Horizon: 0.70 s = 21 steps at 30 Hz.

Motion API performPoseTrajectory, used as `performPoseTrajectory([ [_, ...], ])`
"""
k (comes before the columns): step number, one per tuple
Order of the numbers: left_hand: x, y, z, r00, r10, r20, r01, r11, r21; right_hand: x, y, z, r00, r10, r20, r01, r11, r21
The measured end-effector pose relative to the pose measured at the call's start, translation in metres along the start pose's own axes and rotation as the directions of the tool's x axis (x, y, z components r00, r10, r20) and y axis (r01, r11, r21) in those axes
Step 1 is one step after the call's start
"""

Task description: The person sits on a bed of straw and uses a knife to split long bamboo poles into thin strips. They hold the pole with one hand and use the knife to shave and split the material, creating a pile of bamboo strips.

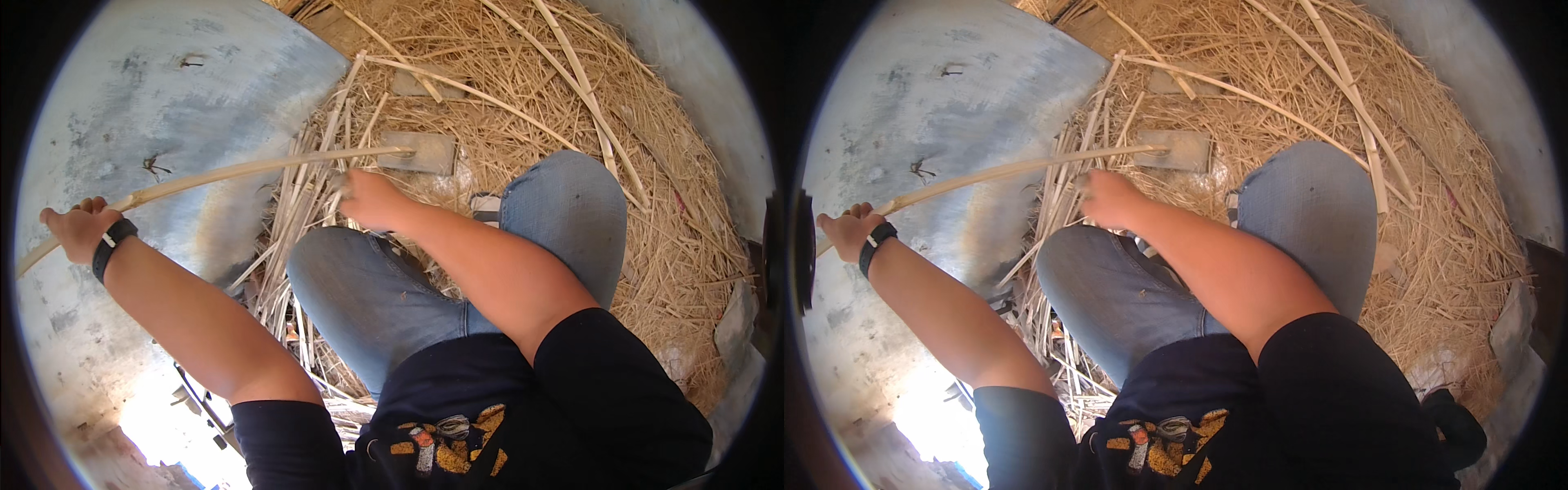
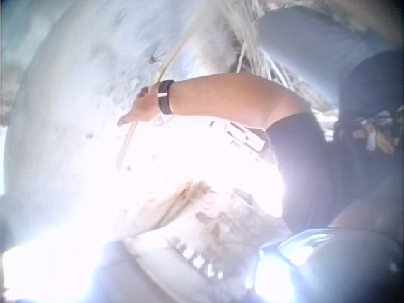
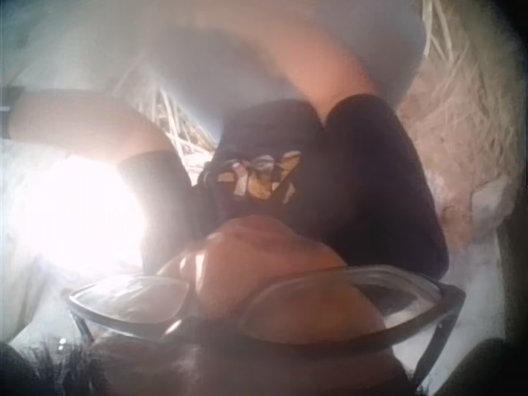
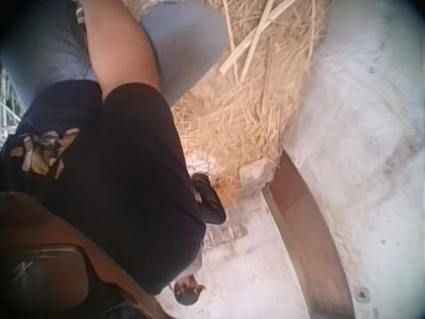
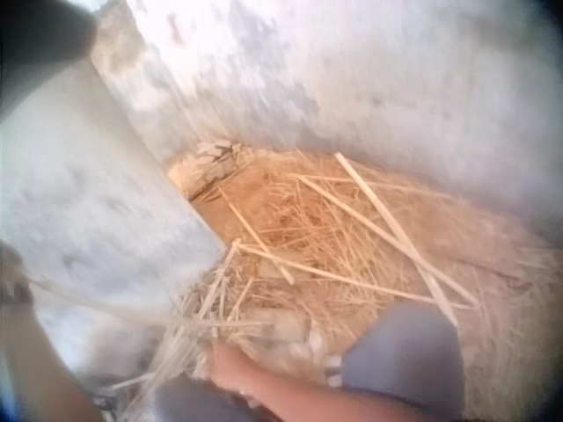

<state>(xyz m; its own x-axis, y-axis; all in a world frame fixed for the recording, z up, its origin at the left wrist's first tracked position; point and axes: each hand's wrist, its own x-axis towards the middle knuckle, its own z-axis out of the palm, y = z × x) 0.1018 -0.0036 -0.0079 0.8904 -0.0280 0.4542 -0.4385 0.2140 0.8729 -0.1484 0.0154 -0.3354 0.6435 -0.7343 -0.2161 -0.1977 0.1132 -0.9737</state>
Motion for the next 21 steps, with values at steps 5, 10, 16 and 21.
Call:
performPoseTrajectory([
  [5,-0.010,0.001,0.001,0.987,0.146,0.062,-0.146,0.989,-0.010,-0.003,0.025,0.002,0.999,0.038,0.002,-0.038,0.996,-0.085],
  [10,-0.018,0.007,0.003,0.999,0.042,0.034,-0.039,0.996,-0.081,-0.002,0.053,-0.008,0.976,0.074,-0.207,-0.112,0.977,-0.181],
  [16,0.007,-0.011,-0.012,0.997,0.075,0.036,-0.074,0.997,-0.030,-0.010,0.018,-0.004,0.996,0.083,0.013,-0.082,0.994,-0.074],
  [21,-0.010,-0.003,0.001,0.997,-0.059,-0.048,0.058,0.998,-0.012,0.006,0.065,-0.007,0.934,0.302,-0.189,-0.322,0.943,-0.082],
])
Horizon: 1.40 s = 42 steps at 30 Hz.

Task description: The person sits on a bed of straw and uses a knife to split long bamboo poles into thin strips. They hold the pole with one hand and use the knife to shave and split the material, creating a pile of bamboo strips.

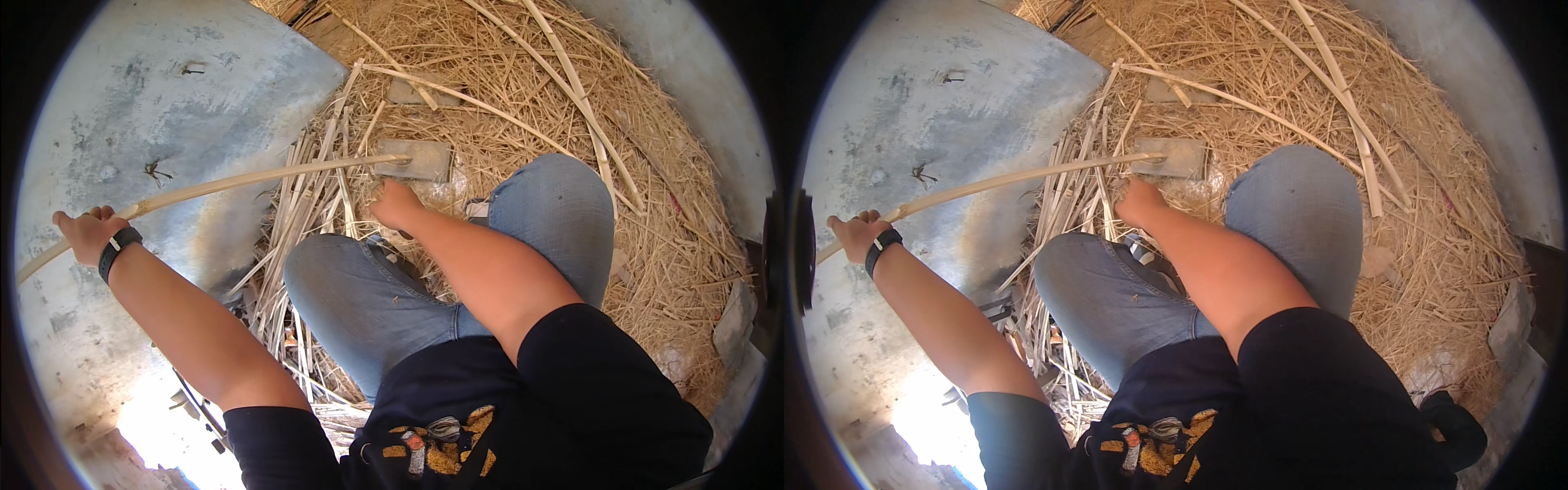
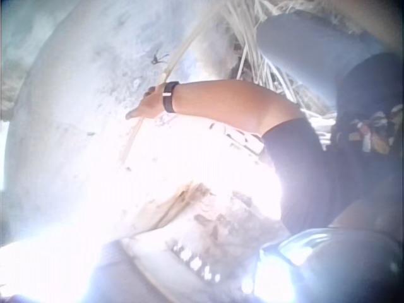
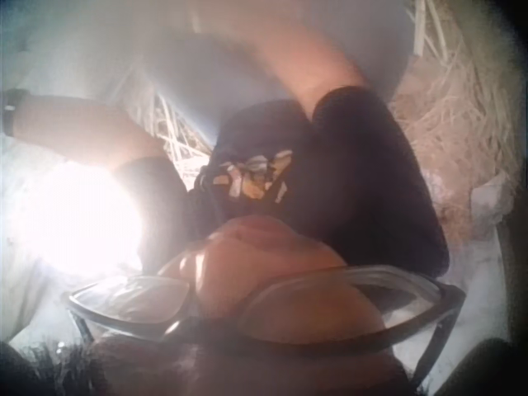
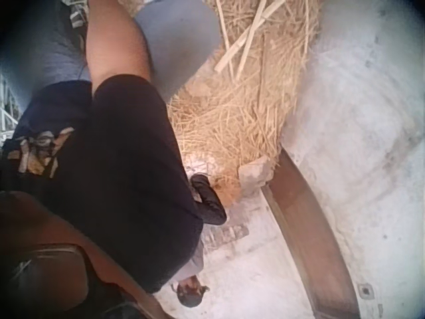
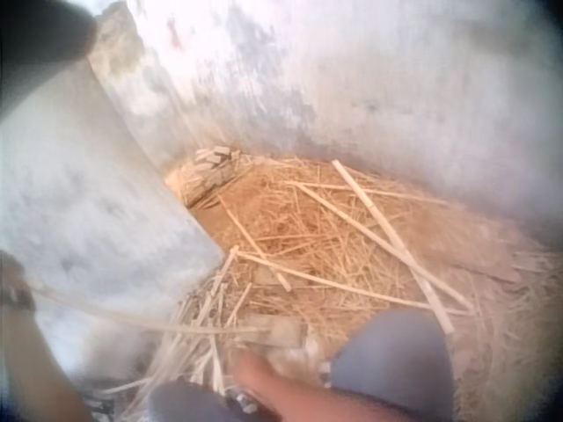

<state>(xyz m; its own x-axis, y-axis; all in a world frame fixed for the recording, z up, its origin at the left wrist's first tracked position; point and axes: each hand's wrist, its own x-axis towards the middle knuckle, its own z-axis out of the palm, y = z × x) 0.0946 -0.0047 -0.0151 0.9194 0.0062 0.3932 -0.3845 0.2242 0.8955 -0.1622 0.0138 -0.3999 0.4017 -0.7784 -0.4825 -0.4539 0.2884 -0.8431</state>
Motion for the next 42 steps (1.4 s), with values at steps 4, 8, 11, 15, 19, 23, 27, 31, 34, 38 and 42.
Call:
performPoseTrajectory([
  [4,-0.005,-0.001,-0.010,0.998,0.002,-0.056,-0.001,1.000,0.015,-0.021,-0.037,0.006,0.958,-0.242,0.155,0.236,0.970,0.055],
  [8,-0.006,0.001,-0.009,0.999,0.014,-0.042,-0.013,1.000,0.014,-0.020,-0.023,0.001,0.957,-0.271,0.101,0.273,0.962,-0.006],
  [11,0.003,-0.006,-0.011,0.999,-0.003,-0.033,0.002,1.000,-0.023,-0.012,-0.012,0.001,0.973,-0.233,-0.003,0.232,0.970,-0.066],
  [15,0.023,-0.014,-0.022,1.000,0.004,-0.012,-0.005,0.999,-0.054,-0.024,-0.046,0.003,0.949,-0.220,0.225,0.200,0.974,0.109],
  [19,0.022,-0.015,-0.015,1.000,0.004,-0.015,-0.004,0.999,-0.041,-0.028,-0.049,0.005,0.895,-0.388,0.220,0.391,0.920,0.035],
  [23,0.005,-0.007,-0.014,0.999,-0.017,-0.034,0.016,0.999,-0.048,-0.008,-0.021,-0.004,0.975,-0.181,0.130,0.182,0.983,0.004],
  [27,0.009,-0.007,-0.017,1.000,-0.025,-0.004,0.024,0.997,-0.079,-0.009,-0.042,0.000,0.950,-0.235,0.206,0.234,0.972,0.028],
  [31,-0.003,-0.004,-0.016,1.000,0.013,-0.014,-0.014,0.997,-0.077,-0.032,-0.068,-0.004,0.901,-0.322,0.292,0.318,0.946,0.060],
  [34,-0.030,0.010,-0.009,1.000,-0.005,-0.029,0.004,0.999,-0.052,-0.008,-0.032,-0.003,0.960,-0.184,0.210,0.176,0.983,0.057],
  [38,0.004,-0.005,-0.020,0.988,0.029,0.152,-0.009,0.991,-0.132,0.004,-0.022,-0.010,0.967,-0.133,0.216,0.141,0.990,-0.023],
  [42,0.022,-0.009,-0.027,0.907,0.075,0.414,0.062,0.949,-0.309,-0.027,-0.072,-0.020,0.900,-0.239,0.365,0.242,0.970,0.039],
])
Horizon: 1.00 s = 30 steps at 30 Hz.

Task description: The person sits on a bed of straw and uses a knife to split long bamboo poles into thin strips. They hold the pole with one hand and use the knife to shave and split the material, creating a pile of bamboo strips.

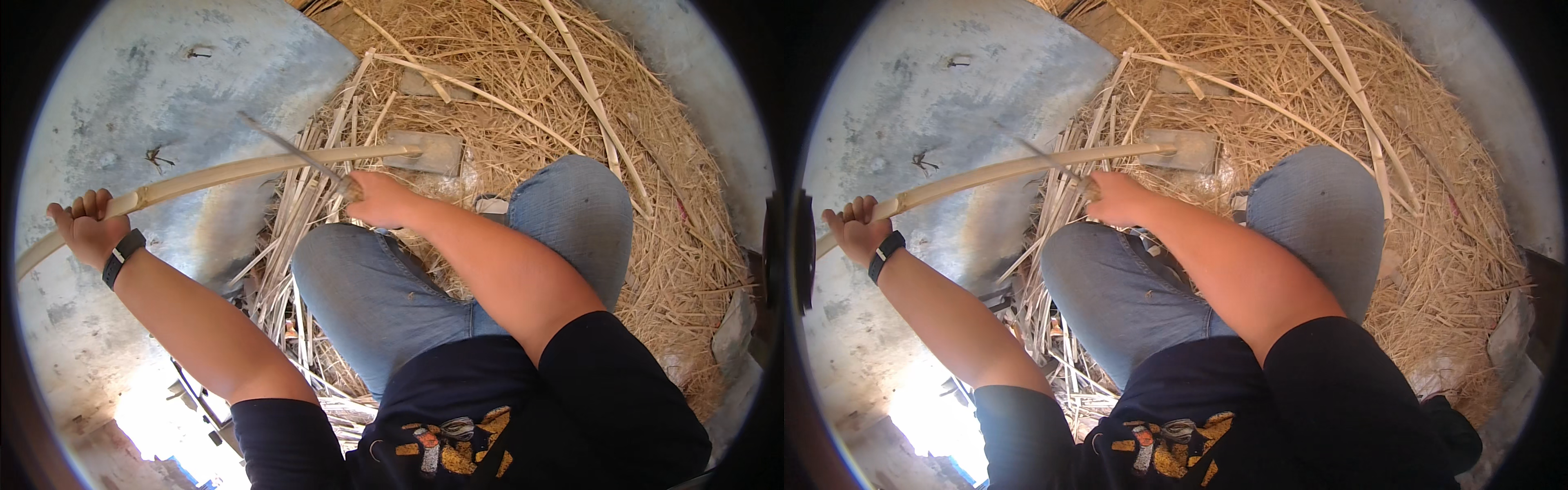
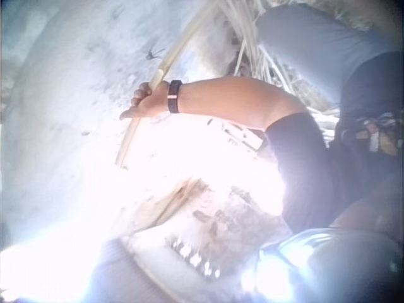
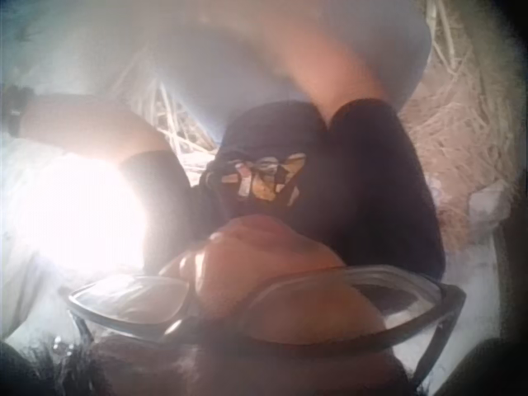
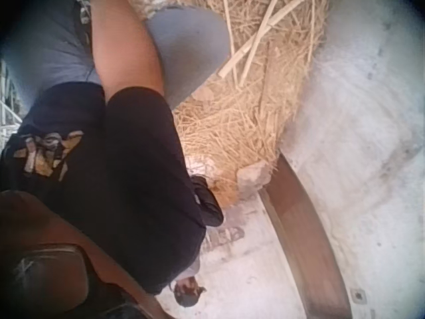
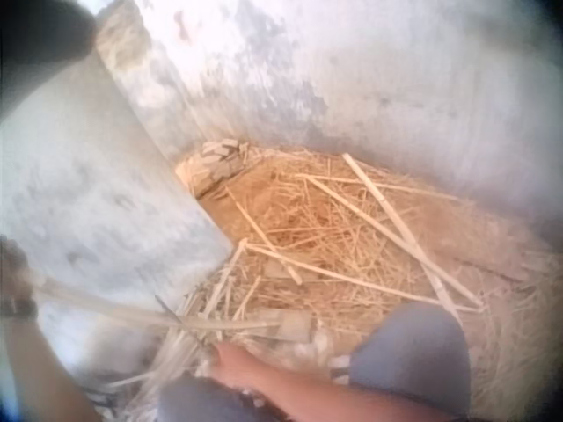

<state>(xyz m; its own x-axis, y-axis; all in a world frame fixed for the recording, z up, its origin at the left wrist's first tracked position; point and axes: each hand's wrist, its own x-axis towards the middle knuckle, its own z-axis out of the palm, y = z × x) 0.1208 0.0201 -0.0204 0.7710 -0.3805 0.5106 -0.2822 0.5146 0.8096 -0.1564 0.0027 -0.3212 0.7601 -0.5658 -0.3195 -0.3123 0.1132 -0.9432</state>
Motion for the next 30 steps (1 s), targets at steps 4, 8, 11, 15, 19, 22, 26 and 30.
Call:
performPoseTrajectory([
  [4,0.009,0.003,-0.005,0.942,-0.072,0.329,0.139,0.973,-0.185,-0.008,-0.024,-0.029,0.995,0.081,-0.051,-0.080,0.997,0.007],
  [8,0.028,0.009,-0.020,0.769,-0.101,0.631,0.386,0.860,-0.334,-0.020,-0.058,-0.062,1.000,0.014,-0.009,-0.016,0.964,-0.265],
  [11,0.026,0.009,-0.014,0.790,-0.080,0.608,0.345,0.878,-0.332,-0.016,-0.054,-0.061,0.999,-0.031,0.008,0.032,0.970,-0.242],
  [15,0.039,0.006,-0.018,0.735,-0.089,0.673,0.425,0.833,-0.354,-0.002,-0.021,-0.060,0.989,0.146,-0.035,-0.150,0.962,-0.226],
  [19,0.045,0.004,-0.031,0.691,-0.080,0.719,0.468,0.807,-0.360,-0.002,-0.032,-0.055,0.992,0.078,0.094,-0.064,0.988,-0.141],
  [22,0.037,0.009,-0.027,0.678,-0.068,0.732,0.474,0.801,-0.365,-0.014,-0.053,-0.047,0.990,-0.034,0.134,0.029,0.999,0.040],
  [26,0.028,0.010,-0.016,0.725,-0.073,0.685,0.428,0.827,-0.364,0.009,0.006,-0.043,0.994,0.111,-0.006,-0.108,0.982,0.156],
  [30,0.029,0.011,-0.033,0.734,-0.066,0.676,0.416,0.830,-0.371,0.010,0.020,-0.038,0.984,0.170,-0.060,-0.159,0.975,0.157],
])
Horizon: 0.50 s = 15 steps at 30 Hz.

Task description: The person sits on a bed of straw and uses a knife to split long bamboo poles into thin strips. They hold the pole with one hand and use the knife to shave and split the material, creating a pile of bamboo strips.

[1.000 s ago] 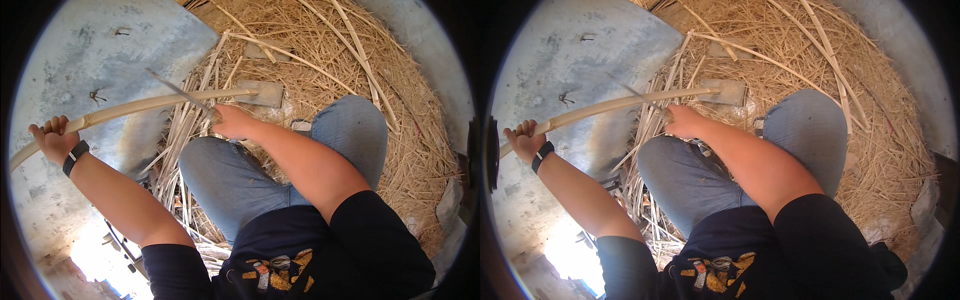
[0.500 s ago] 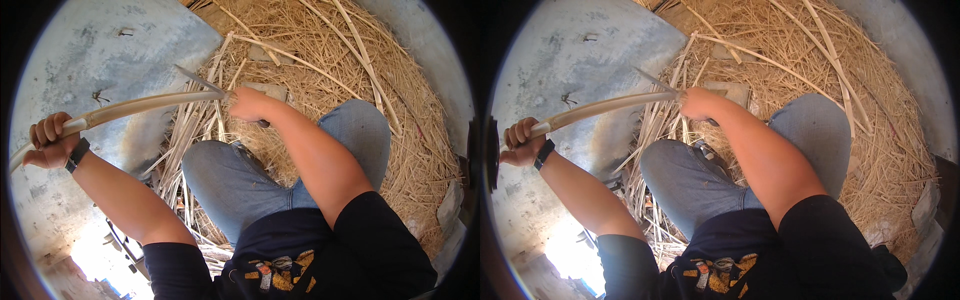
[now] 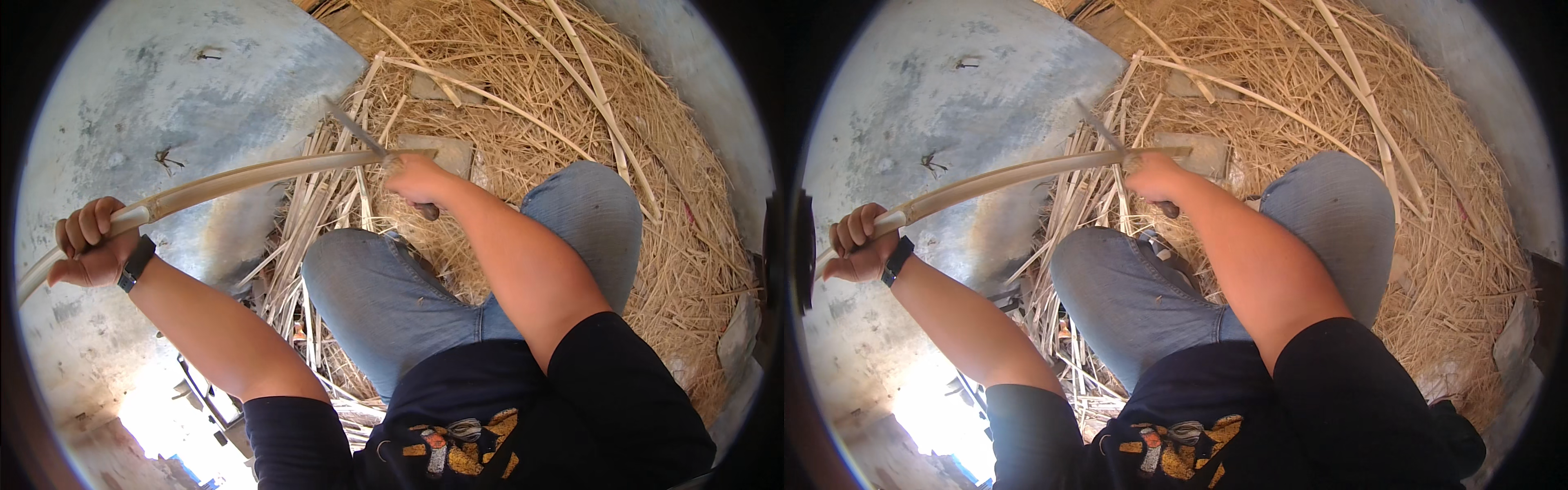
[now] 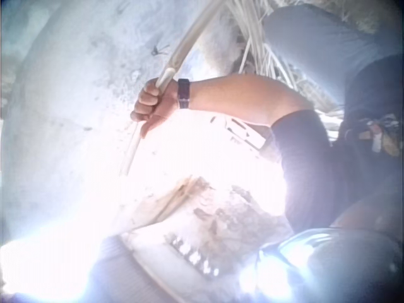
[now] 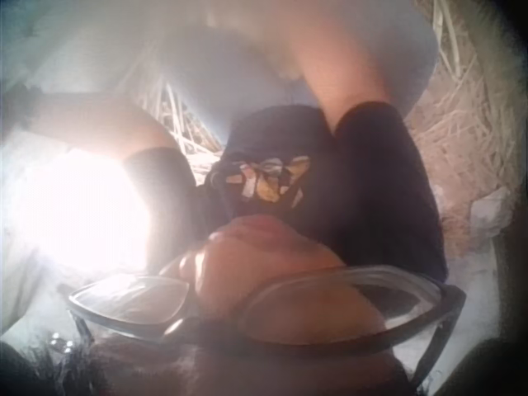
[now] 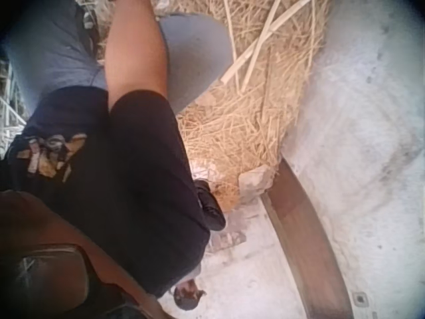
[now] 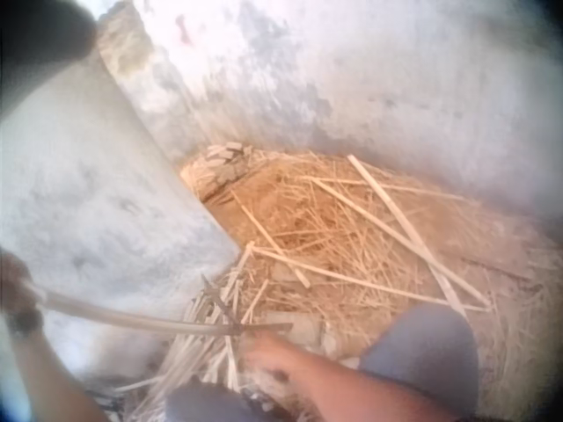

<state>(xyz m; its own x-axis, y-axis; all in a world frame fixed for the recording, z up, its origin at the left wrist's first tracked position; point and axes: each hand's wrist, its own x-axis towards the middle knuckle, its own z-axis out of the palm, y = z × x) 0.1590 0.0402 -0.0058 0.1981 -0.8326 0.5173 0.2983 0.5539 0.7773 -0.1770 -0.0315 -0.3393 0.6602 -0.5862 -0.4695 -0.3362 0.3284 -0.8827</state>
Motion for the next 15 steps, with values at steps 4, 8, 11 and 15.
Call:
performPoseTrajectory([
  [4,-0.005,0.001,-0.005,1.000,0.010,-0.019,-0.010,1.000,-0.009,-0.018,-0.036,0.013,0.970,-0.197,0.140,0.195,0.980,0.026],
  [8,0.002,-0.004,0.000,1.000,0.002,0.028,0.000,0.999,-0.046,0.004,-0.004,0.008,0.995,-0.104,0.012,0.103,0.993,0.054],
  [11,0.001,-0.002,-0.007,0.995,-0.006,0.098,0.016,0.995,-0.100,0.006,0.021,-0.002,0.980,0.182,-0.079,-0.173,0.979,0.105],
  [15,-0.015,0.007,-0.015,0.993,0.028,0.119,-0.014,0.993,-0.121,-0.010,-0.001,0.008,0.999,-0.046,0.010,0.046,0.998,-0.041],
])
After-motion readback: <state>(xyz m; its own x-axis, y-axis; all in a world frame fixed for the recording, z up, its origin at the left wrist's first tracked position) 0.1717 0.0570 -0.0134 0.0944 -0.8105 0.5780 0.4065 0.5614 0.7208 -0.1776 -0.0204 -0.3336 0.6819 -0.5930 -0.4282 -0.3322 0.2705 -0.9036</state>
